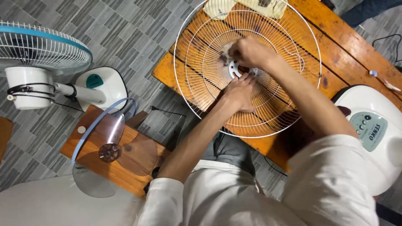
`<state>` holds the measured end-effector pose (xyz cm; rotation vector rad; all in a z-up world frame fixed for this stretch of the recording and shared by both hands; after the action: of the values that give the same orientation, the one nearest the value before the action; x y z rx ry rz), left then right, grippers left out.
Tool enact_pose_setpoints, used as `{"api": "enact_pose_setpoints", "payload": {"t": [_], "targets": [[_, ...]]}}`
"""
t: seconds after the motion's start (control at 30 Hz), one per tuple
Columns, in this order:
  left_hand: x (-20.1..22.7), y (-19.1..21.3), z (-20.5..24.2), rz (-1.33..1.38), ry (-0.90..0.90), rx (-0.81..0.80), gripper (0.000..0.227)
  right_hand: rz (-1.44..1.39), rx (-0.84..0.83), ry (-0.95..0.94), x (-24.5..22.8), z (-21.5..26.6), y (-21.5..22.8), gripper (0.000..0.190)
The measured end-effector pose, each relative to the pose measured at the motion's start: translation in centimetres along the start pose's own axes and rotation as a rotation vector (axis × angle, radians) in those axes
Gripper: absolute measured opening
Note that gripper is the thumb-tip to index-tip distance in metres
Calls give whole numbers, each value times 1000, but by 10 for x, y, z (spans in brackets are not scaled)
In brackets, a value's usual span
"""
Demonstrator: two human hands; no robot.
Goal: Cleaning the metal grill of an electric fan using a small cleaning pad
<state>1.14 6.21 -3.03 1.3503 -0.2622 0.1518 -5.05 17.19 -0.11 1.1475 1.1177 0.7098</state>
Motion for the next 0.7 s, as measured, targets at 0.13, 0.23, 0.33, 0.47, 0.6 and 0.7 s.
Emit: {"api": "enact_pose_setpoints", "payload": {"t": [0.13,0.23,0.33,0.47,0.6,0.7], "targets": [[0,2,0,12,-6,29,119,-61,201,87,-2,-17,-4,22],[-1,1,1,67,25,-5,64,78,407,48,1,-43,5,15],[1,-8,-3,38,-18,49,105,61,262,-6,-2,-21,6,19],[-1,-5,-3,32,5,69,121,52,202,140,-9,-2,7,21],[1,2,-1,14,2,44,117,73,453,85,3,-48,-5,10],[-8,-28,-23,-4,-64,294,111,193,414,91,15,-49,-17,15]]}}
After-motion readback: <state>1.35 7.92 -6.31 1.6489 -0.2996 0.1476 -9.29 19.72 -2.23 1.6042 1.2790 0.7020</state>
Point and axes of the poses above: each hand's wrist, its own z-axis away from the middle knuckle, its own y-axis out of the back of the hand, x = y × z, the point moved 7 cm from there along -z, towards the middle knuckle, and after that the axes turned 15 degrees about x, right-handed, at the moved point
